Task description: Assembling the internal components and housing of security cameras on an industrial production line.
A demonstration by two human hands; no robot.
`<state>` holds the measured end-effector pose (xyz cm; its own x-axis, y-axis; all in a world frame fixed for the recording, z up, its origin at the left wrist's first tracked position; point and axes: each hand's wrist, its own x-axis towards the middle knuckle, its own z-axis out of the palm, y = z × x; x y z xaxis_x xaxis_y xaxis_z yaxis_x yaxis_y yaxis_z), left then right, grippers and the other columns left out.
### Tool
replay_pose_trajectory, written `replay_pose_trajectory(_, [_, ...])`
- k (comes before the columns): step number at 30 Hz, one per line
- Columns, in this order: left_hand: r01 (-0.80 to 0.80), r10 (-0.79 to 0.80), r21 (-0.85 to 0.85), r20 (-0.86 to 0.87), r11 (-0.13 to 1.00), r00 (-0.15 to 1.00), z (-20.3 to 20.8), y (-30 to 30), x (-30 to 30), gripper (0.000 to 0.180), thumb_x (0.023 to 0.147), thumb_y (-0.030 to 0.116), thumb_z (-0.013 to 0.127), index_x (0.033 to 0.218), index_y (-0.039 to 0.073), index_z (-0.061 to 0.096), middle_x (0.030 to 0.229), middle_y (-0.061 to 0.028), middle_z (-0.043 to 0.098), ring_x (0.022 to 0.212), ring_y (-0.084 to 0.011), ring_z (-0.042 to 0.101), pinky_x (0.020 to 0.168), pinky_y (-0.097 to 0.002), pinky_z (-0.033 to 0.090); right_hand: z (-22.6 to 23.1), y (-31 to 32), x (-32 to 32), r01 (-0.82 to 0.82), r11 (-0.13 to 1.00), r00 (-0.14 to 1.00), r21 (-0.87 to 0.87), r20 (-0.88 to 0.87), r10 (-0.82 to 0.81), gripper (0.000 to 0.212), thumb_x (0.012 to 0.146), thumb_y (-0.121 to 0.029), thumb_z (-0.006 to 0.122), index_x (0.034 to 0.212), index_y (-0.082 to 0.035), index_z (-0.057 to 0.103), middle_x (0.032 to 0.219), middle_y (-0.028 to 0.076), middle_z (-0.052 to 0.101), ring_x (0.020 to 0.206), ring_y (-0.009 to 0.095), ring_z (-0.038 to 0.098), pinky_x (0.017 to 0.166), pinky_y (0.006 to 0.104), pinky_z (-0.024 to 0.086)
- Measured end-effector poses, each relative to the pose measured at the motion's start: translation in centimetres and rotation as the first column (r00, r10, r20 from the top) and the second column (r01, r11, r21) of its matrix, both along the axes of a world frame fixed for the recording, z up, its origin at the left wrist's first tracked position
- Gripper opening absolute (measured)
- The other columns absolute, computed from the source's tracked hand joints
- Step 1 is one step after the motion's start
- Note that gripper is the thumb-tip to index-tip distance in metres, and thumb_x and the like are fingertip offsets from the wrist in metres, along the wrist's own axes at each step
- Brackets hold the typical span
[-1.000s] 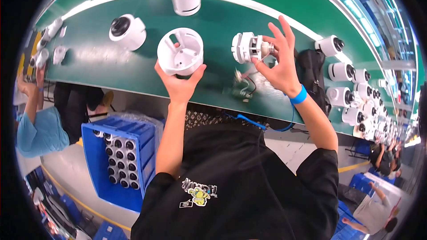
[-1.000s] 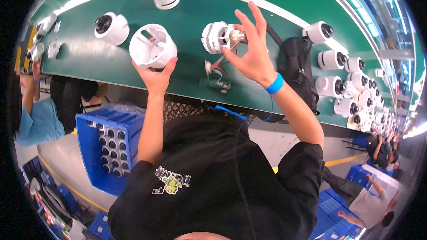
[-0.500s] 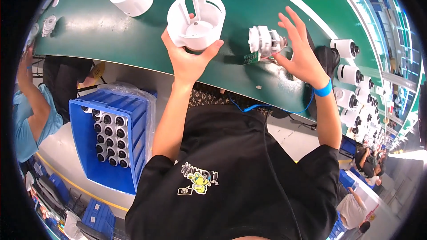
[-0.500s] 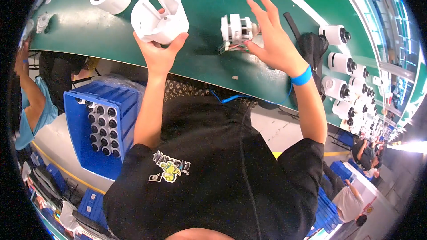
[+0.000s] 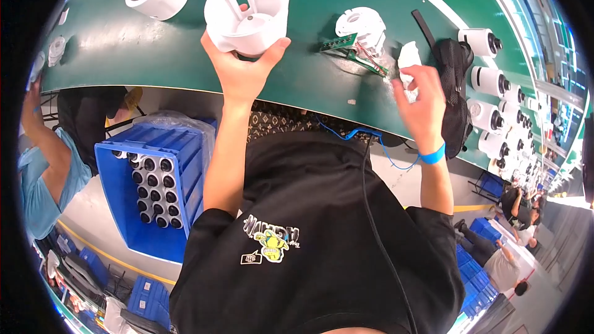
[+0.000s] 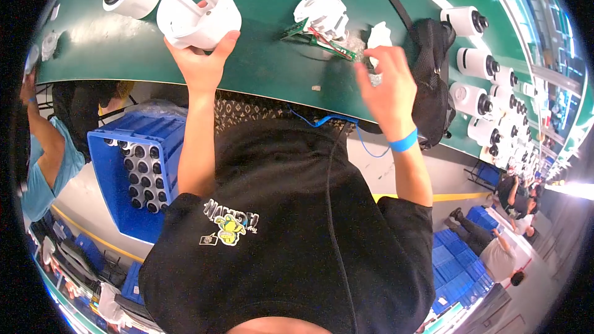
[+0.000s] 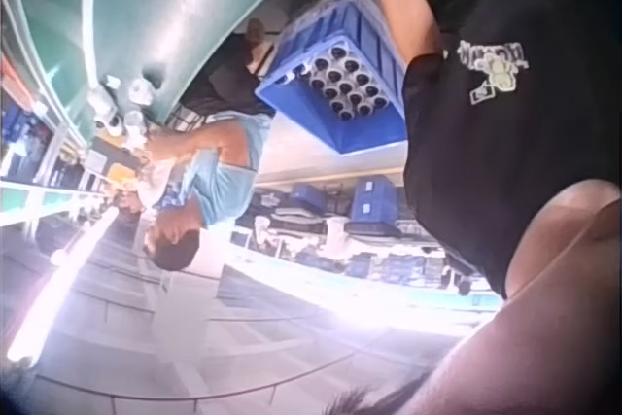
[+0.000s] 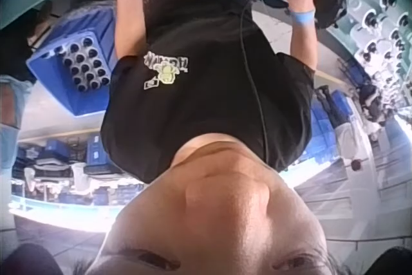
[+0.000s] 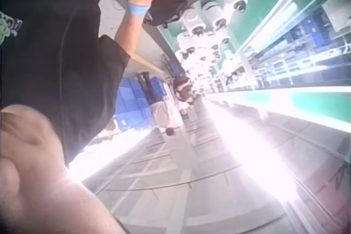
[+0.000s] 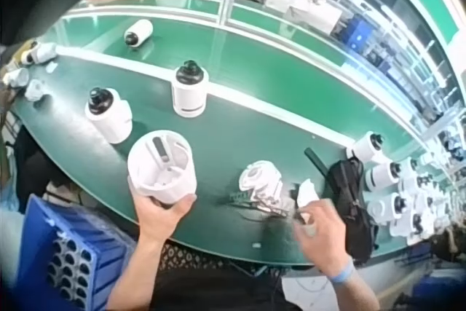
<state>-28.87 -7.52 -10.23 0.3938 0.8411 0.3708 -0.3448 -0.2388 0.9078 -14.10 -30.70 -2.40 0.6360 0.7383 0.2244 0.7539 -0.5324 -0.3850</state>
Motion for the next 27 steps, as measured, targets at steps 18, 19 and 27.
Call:
replay_pose_trajectory(18, [0.026, 0.002, 0.122, -0.226, 0.992, 0.974, -0.5, -4.8, -6.0, 0.102, 0.055, 0.008, 0.087, 0.135, -0.003, 0.025, 0.125, -0.0194, 0.049, 0.114, -0.0277, 0.052, 0.094, -0.0397, 0.047, -1.8, -0.4, -2.4, -0.102, 0.991, 0.995, -0.085, -0.030, 0.100, 0.031, 0.069, -0.020, 0.077, 0.093, -0.006, 0.065, 0.115, 0.008, 0.054, 0.083, 0.024, 0.057, 0.070, 0.0350, 0.050])
replay_pose_trajectory(19, [0.027, 0.058, 0.272, -0.299, 0.962, 0.952, -0.9, -5.4, -6.8, 0.102, 0.055, 0.011, 0.088, 0.135, -0.003, 0.027, 0.126, -0.0197, 0.050, 0.113, -0.0288, 0.053, 0.095, -0.0409, 0.046, -1.7, 0.0, -2.6, -0.111, 0.994, 0.994, 0.005, -0.007, 0.111, 0.031, 0.068, -0.017, 0.078, 0.093, -0.006, 0.065, 0.114, 0.009, 0.054, 0.082, 0.024, 0.057, 0.068, 0.0349, 0.049])
replay_pose_trajectory(27, [-0.077, 0.121, 0.319, -0.122, 0.945, 0.985, 0.4, -5.7, -5.9, 0.068, 0.056, 0.010, 0.083, 0.116, -0.007, 0.053, 0.116, -0.0197, 0.058, 0.100, -0.0252, 0.062, 0.086, -0.0344, 0.049, -0.7, 3.1, -5.0, -0.437, 0.892, 0.844, -0.114, 0.291, 0.450, 0.033, 0.068, -0.021, 0.071, 0.096, -0.005, 0.065, 0.083, 0.006, 0.056, 0.066, 0.019, 0.056, 0.050, 0.0314, 0.045])
